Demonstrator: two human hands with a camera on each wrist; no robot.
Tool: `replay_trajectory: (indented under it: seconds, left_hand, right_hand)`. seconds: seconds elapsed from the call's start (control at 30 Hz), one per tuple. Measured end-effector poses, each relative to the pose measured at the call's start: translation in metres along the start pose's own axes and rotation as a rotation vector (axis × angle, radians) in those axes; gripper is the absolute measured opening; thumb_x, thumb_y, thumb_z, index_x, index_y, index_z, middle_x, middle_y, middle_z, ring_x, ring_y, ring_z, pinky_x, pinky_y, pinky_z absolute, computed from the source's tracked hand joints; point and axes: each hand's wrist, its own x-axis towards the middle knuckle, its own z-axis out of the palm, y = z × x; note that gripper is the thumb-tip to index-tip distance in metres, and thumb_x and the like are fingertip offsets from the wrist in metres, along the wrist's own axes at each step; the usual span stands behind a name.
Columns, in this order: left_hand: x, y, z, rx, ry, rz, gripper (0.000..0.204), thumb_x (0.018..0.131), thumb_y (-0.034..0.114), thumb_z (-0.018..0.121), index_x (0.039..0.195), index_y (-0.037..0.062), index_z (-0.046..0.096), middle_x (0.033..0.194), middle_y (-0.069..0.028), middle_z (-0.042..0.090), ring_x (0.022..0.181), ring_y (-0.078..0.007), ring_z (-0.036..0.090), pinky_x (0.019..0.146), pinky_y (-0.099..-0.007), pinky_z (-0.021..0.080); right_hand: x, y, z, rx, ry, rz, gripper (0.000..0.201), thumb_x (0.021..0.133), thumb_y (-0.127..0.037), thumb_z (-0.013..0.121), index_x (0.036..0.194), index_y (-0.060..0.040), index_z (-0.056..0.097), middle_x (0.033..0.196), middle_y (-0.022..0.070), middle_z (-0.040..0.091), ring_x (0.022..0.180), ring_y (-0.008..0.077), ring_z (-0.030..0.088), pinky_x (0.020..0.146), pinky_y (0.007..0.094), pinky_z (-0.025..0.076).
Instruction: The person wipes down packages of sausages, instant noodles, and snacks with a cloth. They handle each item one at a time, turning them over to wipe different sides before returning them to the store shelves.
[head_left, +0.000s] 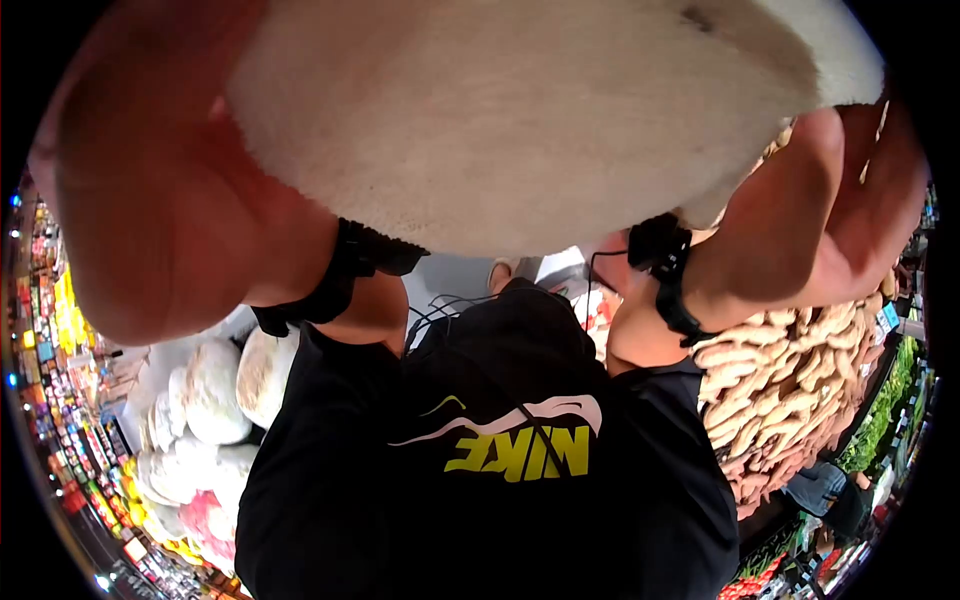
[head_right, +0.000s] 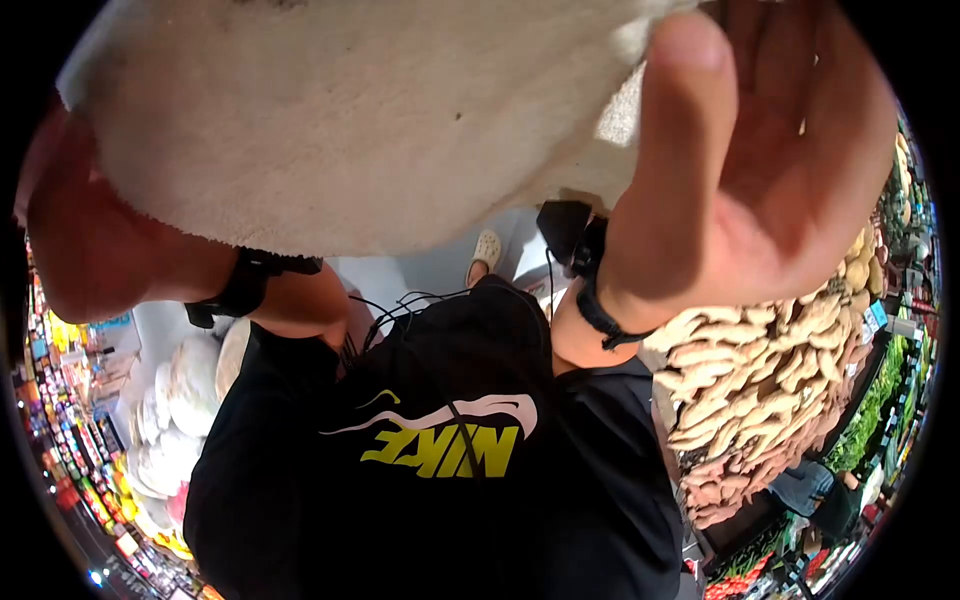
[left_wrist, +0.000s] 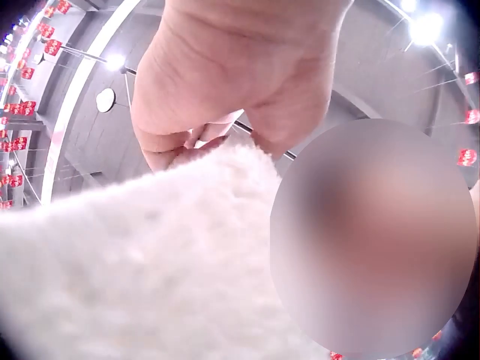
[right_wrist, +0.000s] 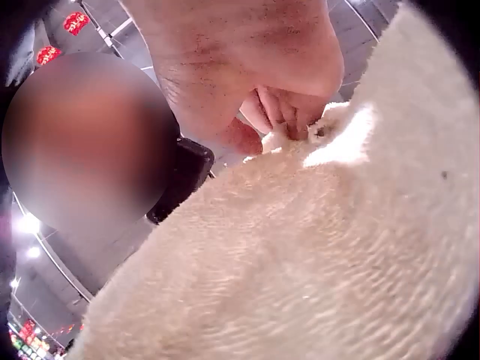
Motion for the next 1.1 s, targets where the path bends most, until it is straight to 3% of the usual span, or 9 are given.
replay_trajectory:
  seconds: [0.17, 0.27, 0.57, 0.77, 1.1]
  left_hand:
    - [0.065, -0.085, -0.032, 0.058, 0.078, 0.147, 0.092, 0.086, 0.047, 0.059, 0.153, 0.0024, 0.014, 0.154, -0.0163, 0.032, 0.136, -0.0344, 0.042, 0.108, -0.0453, 0.043]
    - [0.1, -0.144, -0.043, 0.055, 0.101, 0.173, 0.092, 0.086, 0.045, 0.059, 0.153, 0.002, 0.015, 0.154, -0.0165, 0.032, 0.136, -0.0342, 0.042, 0.108, -0.0452, 0.043]
    - [0.205, -0.341, -0.085, -0.116, 0.035, 0.102, 0.09, 0.085, 0.042, 0.059, 0.152, 0.0009, 0.016, 0.153, -0.0171, 0.033, 0.135, -0.0339, 0.043, 0.108, -0.0447, 0.043]
    - [0.307, -0.476, -0.131, -0.262, -0.073, 0.053, 0.088, 0.084, 0.04, 0.058, 0.152, 0.0001, 0.017, 0.152, -0.0174, 0.034, 0.135, -0.0337, 0.043, 0.108, -0.0443, 0.043]
    - [0.422, -0.641, -0.102, -0.426, -0.191, 0.006, 0.086, 0.084, 0.036, 0.058, 0.151, -0.0011, 0.019, 0.151, -0.0181, 0.035, 0.134, -0.0333, 0.044, 0.108, -0.0438, 0.042]
  right_hand:
    - [0.045, 0.103, 0.019, 0.02, -0.075, -0.118, 0.053, 0.091, -0.013, 0.066, 0.133, 0.0127, 0.047, 0.128, 0.0305, 0.056, 0.116, 0.0328, 0.06, 0.096, 0.0395, 0.05]
    - [0.059, 0.16, 0.026, -0.038, -0.085, -0.09, 0.054, 0.091, -0.014, 0.066, 0.134, 0.0126, 0.046, 0.129, 0.0305, 0.054, 0.117, 0.0331, 0.059, 0.097, 0.0399, 0.049]
    - [0.08, 0.334, 0.044, -0.234, -0.053, -0.042, 0.059, 0.091, -0.019, 0.065, 0.136, 0.0124, 0.042, 0.132, 0.0306, 0.051, 0.121, 0.034, 0.055, 0.1, 0.0411, 0.046]
    - [0.099, 0.457, 0.066, -0.423, -0.015, -0.018, 0.062, 0.092, -0.023, 0.064, 0.137, 0.0122, 0.04, 0.135, 0.0307, 0.049, 0.123, 0.0346, 0.053, 0.102, 0.042, 0.044]
    - [0.135, 0.597, 0.028, -0.618, 0.044, -0.007, 0.068, 0.092, -0.028, 0.063, 0.14, 0.012, 0.036, 0.138, 0.0307, 0.045, 0.128, 0.0356, 0.048, 0.105, 0.0433, 0.041]
